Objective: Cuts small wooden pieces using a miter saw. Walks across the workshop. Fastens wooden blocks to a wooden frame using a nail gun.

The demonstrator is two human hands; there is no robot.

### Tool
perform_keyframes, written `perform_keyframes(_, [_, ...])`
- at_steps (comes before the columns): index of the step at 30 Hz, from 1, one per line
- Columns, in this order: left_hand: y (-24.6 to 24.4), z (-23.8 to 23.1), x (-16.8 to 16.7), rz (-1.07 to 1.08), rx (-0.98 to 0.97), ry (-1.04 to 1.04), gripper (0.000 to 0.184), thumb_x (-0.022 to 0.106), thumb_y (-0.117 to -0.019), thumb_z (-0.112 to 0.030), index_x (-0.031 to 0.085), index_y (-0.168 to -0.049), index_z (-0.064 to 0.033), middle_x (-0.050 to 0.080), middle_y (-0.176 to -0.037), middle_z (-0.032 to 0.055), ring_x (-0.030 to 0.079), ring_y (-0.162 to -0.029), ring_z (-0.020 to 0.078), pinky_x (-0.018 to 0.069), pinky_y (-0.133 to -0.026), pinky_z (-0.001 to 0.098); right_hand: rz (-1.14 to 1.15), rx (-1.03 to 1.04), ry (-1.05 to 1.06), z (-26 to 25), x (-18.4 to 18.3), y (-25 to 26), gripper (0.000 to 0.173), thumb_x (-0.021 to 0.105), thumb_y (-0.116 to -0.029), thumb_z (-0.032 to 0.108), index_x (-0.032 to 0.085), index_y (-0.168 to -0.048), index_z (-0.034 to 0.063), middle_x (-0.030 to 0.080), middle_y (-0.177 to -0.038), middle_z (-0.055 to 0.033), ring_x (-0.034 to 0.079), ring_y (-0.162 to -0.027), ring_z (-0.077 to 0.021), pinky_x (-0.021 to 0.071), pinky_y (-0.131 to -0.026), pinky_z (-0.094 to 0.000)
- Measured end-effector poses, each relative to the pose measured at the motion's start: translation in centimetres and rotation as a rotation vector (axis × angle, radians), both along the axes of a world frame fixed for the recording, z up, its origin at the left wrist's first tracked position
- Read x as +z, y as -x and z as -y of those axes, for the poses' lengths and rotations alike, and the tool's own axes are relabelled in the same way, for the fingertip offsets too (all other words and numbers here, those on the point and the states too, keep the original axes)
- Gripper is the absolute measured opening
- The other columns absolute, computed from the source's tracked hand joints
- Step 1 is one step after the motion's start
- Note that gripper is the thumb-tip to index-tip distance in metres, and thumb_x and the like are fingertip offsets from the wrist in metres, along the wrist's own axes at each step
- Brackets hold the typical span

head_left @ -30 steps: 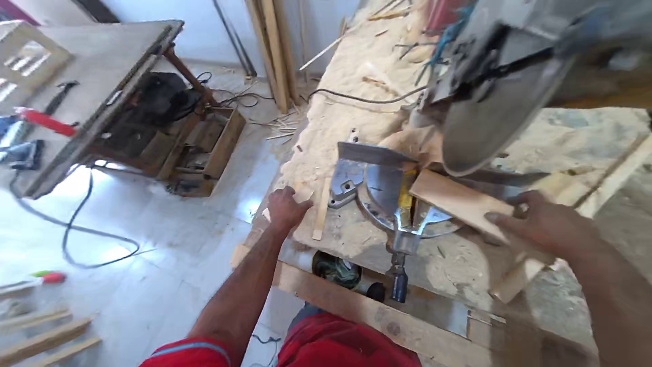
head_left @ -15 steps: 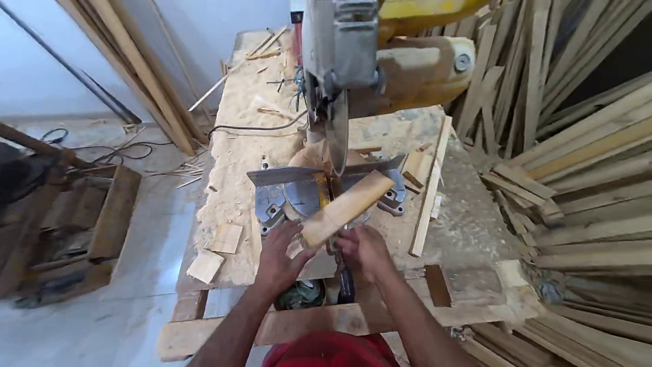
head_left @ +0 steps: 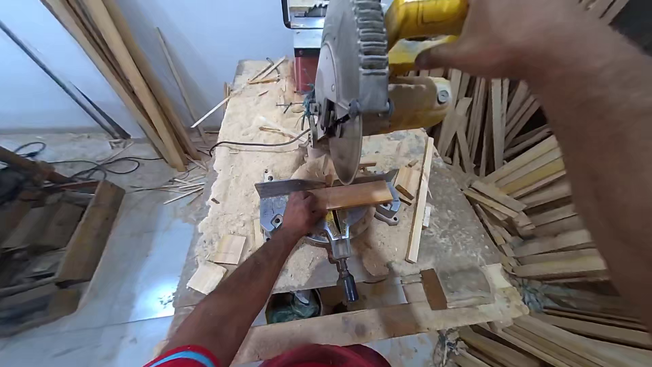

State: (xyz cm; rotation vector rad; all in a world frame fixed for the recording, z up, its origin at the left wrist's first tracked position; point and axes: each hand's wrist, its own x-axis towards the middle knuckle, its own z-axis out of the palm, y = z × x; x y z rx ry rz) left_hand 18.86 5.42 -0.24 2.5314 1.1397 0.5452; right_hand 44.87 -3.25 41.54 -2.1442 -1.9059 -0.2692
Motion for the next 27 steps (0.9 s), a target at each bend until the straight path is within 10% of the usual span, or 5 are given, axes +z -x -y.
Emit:
perform_keyframes(6, [3.6,-1.2,-1.8,0.064,-0.051,-0.014,0.046,0.068,-0.0915,-0.057,0.072,-0.125,-0.0263,0.059,-0.143,0.0073,0.052,-0.136,0.0275,0.0412,-0.115,0.0512,0.18,0.029,0.478,1.5,-1.2,3.8,0.039,0.081,-0.0825,0.048,0.065,-0.084,0.0124,0.059,-0.07,-0.0089,0.061,-0.066,-0.0288,0.0493,-0.057,-0.0567])
perform_keyframes(14, [3.1,-0.9,-2.8,0.125,-0.067,-0.103,0.045,0.055,-0.0975,-0.063,0.073,-0.126,-0.0332,0.059,-0.147,-0.0069,0.055,-0.134,0.0203,0.0428,-0.112,0.0482,0.279,0.017,0.193,11.0,-15.0,6.9,0.025,0.067,-0.0808,0.036,0.064,-0.085,0.0112,0.062,-0.071,-0.0102,0.065,-0.064,-0.0352,0.0468,-0.048,-0.0553])
perform_keyframes(27, [3.2,-1.1,-2.9,0.135,-0.043,-0.075,0.044,0.055,-0.0962,-0.065,0.072,-0.126,-0.0367,0.058,-0.148,-0.0079,0.053,-0.135,0.0198,0.0417,-0.112,0.0489,0.314,0.078,0.103,11.5,-17.0,6.7,0.032,0.058,-0.0857,0.035,0.06,-0.08,0.004,0.06,-0.07,-0.015,0.064,-0.063,-0.0378,0.0452,-0.048,-0.055])
